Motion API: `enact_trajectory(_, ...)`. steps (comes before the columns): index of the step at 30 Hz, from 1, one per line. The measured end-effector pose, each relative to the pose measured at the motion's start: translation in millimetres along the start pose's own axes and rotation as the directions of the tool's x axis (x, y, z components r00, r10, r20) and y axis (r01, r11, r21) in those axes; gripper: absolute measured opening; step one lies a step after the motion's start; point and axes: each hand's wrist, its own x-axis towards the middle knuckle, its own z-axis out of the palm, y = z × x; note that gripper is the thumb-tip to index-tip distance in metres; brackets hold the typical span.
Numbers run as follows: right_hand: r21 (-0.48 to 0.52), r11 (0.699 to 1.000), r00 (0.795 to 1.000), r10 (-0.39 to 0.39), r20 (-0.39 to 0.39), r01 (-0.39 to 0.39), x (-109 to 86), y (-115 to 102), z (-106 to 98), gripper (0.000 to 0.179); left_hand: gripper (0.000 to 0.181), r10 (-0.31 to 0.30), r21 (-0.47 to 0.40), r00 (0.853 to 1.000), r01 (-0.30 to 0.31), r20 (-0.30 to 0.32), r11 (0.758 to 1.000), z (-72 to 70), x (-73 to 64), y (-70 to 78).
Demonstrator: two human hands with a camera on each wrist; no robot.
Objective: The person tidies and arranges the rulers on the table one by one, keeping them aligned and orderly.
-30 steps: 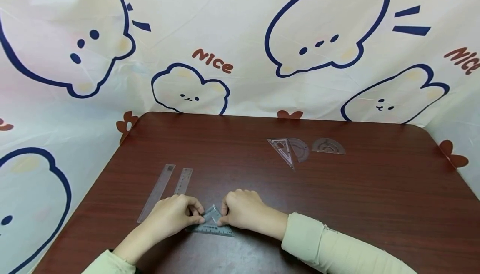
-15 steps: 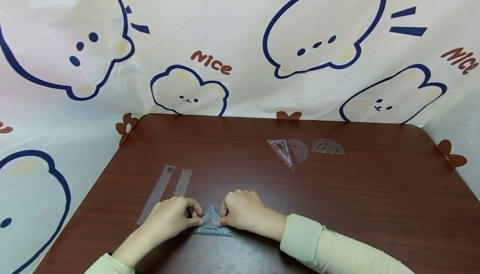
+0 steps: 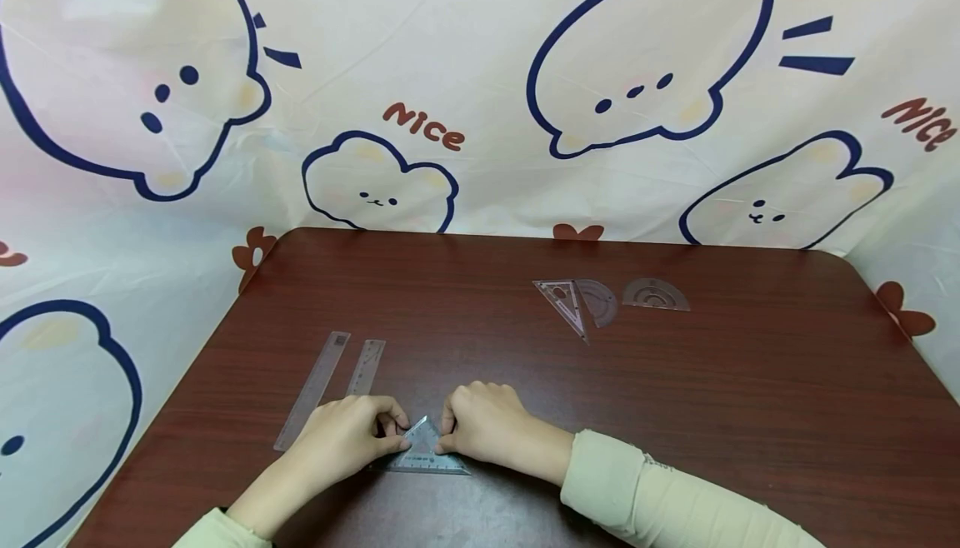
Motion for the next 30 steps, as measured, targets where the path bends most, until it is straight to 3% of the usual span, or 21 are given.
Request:
enact_trajectory(14, 0.062, 0.997, 0.999, 0.038, -0.020, -0.036, -5.5, 8.2, -8.3, 0.021, 0.010, 0.015, 0.037, 0.993, -0.011, -0.115, 0.999, 1.0, 7.2, 11.1)
enact_trajectory(30, 0.106, 0.994, 0.994, 0.051, -0.095, -0.041, -15.0, 30.5, -17.7, 0.019, 0.008, 0.067, 0.034, 0.993, -0.064, -0.095, 0.997, 0.5, 24.9, 30.7)
